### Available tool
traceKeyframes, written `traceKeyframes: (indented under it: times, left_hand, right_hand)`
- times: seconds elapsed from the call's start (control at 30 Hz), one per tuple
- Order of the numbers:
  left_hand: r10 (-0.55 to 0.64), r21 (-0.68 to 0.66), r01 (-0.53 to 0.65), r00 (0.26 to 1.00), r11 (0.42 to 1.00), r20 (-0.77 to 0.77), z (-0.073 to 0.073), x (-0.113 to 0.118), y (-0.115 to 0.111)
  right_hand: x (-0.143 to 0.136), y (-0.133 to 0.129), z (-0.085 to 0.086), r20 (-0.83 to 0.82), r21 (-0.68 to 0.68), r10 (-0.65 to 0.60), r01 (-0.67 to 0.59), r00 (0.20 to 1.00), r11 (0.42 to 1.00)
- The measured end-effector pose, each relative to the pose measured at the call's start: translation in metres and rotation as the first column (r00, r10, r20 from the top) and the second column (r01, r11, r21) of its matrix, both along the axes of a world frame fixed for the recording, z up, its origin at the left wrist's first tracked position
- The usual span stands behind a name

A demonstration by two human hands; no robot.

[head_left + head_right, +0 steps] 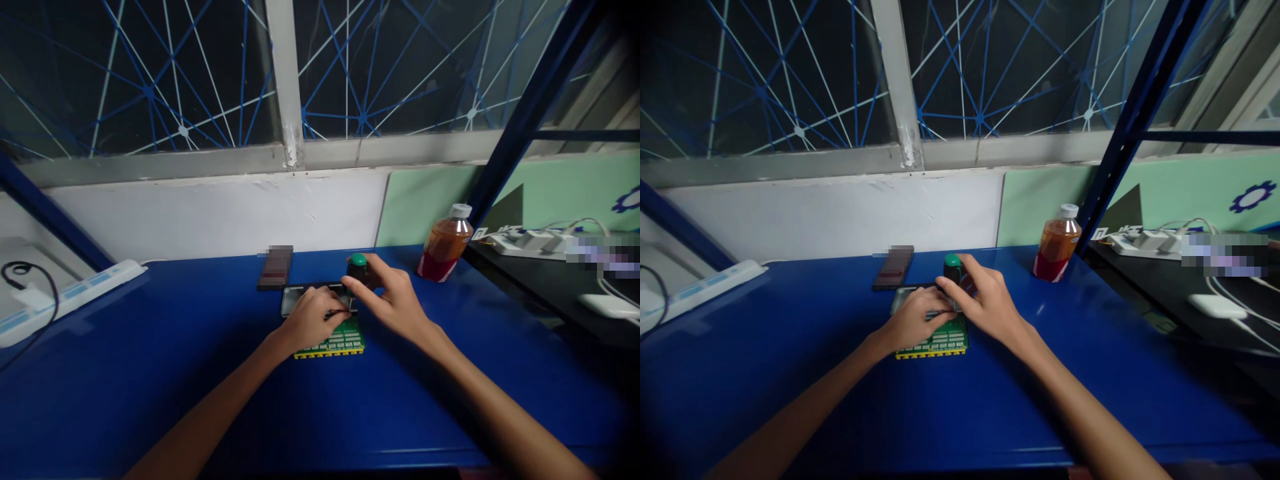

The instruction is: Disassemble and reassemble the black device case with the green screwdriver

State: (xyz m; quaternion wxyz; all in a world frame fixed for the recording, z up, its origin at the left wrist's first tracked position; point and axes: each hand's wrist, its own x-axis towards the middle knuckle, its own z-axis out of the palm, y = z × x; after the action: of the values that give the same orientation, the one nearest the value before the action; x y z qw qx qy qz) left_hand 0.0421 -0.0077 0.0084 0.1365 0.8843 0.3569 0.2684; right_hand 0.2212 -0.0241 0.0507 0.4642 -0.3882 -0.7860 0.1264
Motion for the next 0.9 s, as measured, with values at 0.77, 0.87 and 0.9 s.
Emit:
traceKeyframes:
  times: [0.77, 0.87, 0.9]
  left_hand:
    - [-0.032, 0.017, 0.03, 0.983, 0.999, 0.178, -0.0044, 0.0029, -0.0009]
    - [-0.024, 0.047, 0.017, 0.984, 0.999, 0.174, -0.0068, 0.0027, 0.0]
    - [-0.019, 0.058, 0.009, 0.985, 0.998, 0.172, -0.0078, 0.0027, 0.0004]
  right_hand:
    - [-0.0007, 0.005, 0.0009, -0.041, -0.146, 0.026, -0.031, 0.999, 0.989]
    - [0.0, 0.0053, 0.0002, -0.048, -0.153, 0.044, -0.051, 0.998, 0.987]
    - [0.0003, 0.0055, 0.0001, -0.051, -0.149, 0.047, -0.054, 0.998, 0.987]
